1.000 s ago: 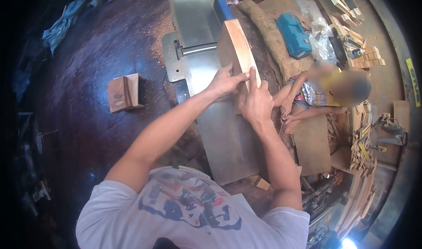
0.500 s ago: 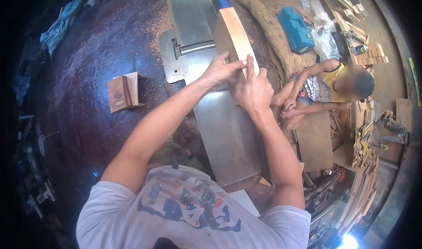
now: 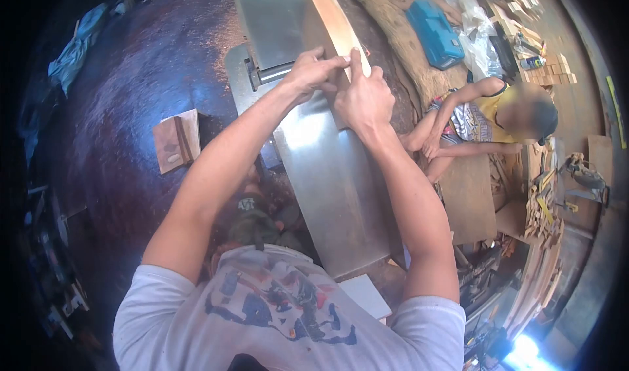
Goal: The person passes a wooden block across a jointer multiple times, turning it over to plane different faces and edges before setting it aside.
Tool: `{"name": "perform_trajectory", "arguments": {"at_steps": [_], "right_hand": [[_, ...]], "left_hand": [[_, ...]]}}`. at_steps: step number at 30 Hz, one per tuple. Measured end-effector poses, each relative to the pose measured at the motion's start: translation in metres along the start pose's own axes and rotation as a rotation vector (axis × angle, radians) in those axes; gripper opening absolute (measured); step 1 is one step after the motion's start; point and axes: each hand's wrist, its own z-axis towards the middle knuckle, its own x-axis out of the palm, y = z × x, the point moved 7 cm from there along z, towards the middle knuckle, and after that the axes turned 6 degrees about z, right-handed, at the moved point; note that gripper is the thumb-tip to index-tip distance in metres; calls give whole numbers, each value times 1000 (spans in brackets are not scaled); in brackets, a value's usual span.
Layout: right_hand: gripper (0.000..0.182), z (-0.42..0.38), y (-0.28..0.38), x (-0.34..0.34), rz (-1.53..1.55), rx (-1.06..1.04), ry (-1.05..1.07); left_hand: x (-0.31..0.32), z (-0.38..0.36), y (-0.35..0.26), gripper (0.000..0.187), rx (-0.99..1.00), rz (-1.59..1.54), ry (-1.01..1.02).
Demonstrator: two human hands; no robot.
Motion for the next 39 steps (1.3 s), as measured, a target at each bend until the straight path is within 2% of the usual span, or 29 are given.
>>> {"name": "perform_trajectory", "arguments": {"at_steps": [3, 4, 7, 11, 12, 15, 18, 21, 24, 28, 32, 38, 39], "right_hand": [[87, 17, 3, 6, -4, -16, -21], [88, 25, 5, 8, 4, -16, -24], [87, 44, 15, 10, 17, 10, 14], [87, 68, 27, 12, -27, 13, 31], [87, 72, 30, 9, -5, 23, 75], [88, 78, 32, 8, -13, 30, 93], [88, 84, 34, 11, -18, 24, 71], [88, 92, 37, 10, 25, 18, 41], [87, 117, 44, 15, 26, 16, 32], [86, 156, 59, 19, 49, -3, 28], [86, 185, 67, 24, 43, -4, 22], [92, 237, 87, 33, 3, 7, 45], [92, 242, 90, 31, 22, 19, 37]], "left_hand": [[-10, 9, -8, 103, -41, 48, -24], [-12, 16, -10, 106, -26, 2, 105], [-25, 30, -16, 110, 0, 4, 10], [-40, 49, -22, 113, 3, -13, 53], [-42, 53, -25, 110, 10, -22, 7], [-43, 58, -32, 100, 12, 12, 111], [-47, 61, -32, 84, -2, 4, 25], [-54, 74, -30, 69, 1, -9, 26], [-69, 90, -41, 62, 12, 11, -37], [-91, 128, -51, 56, 30, -27, 30], [-106, 150, -62, 49, 37, 1, -7], [-134, 188, -81, 50, 63, -11, -77], [-138, 195, -84, 56, 60, 0, -59]]}}
